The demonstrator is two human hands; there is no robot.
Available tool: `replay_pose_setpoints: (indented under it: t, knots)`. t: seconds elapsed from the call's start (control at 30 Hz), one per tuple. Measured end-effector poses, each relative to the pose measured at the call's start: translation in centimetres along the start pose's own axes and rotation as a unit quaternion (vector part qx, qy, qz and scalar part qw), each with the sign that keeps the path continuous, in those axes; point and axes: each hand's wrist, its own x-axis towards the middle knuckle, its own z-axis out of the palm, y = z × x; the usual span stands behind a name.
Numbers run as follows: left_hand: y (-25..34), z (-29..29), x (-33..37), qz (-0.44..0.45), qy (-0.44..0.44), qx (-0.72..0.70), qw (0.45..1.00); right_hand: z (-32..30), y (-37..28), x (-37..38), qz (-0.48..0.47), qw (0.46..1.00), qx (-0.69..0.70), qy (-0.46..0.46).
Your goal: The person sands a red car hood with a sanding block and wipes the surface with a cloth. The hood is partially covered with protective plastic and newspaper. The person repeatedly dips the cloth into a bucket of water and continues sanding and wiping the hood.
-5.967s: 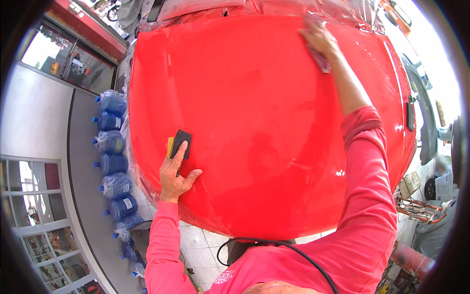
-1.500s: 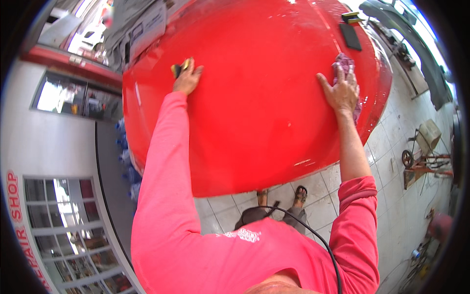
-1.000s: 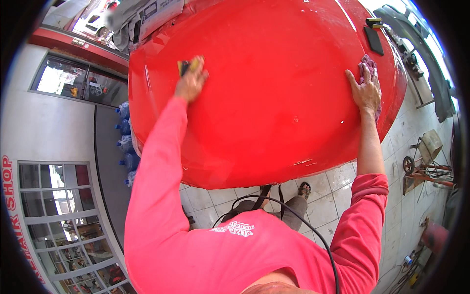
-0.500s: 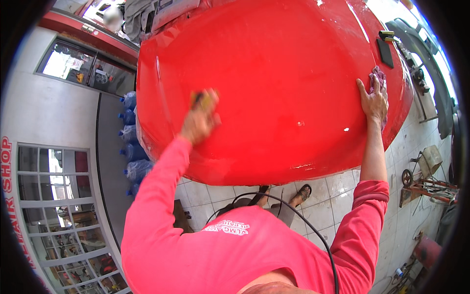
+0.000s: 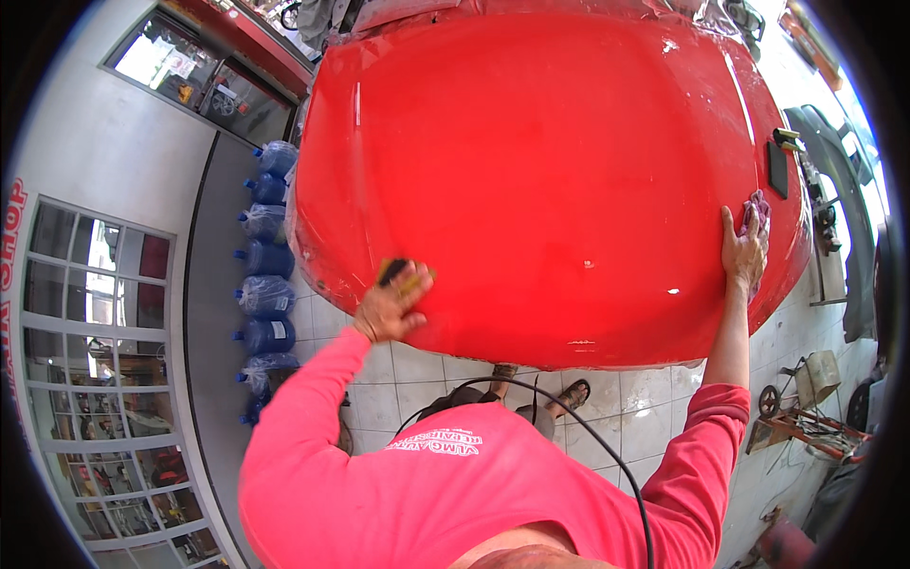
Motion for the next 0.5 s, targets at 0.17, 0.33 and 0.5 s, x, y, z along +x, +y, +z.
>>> replay_pose_setpoints:
  t: [0.17, 0.33, 0.5]
  knots:
    - [-16.8, -5.0, 12.8, -0.169, 0.084, -0.048, 0.981, 0.4, -1.9, 0.6, -0.016, 1.000, 0.021, -0.016]
    - [-10.8, -1.1, 12.2, -0.206, 0.133, 0.009, 0.970, 0.5, -0.5, 0.7, 0.007, 0.999, -0.001, -0.042]
    - [6.8, 4.4, -4.1, -0.222, 0.097, 0.014, 0.970, -0.4, 0.5, -0.7, 0.016, 0.999, -0.001, -0.042]
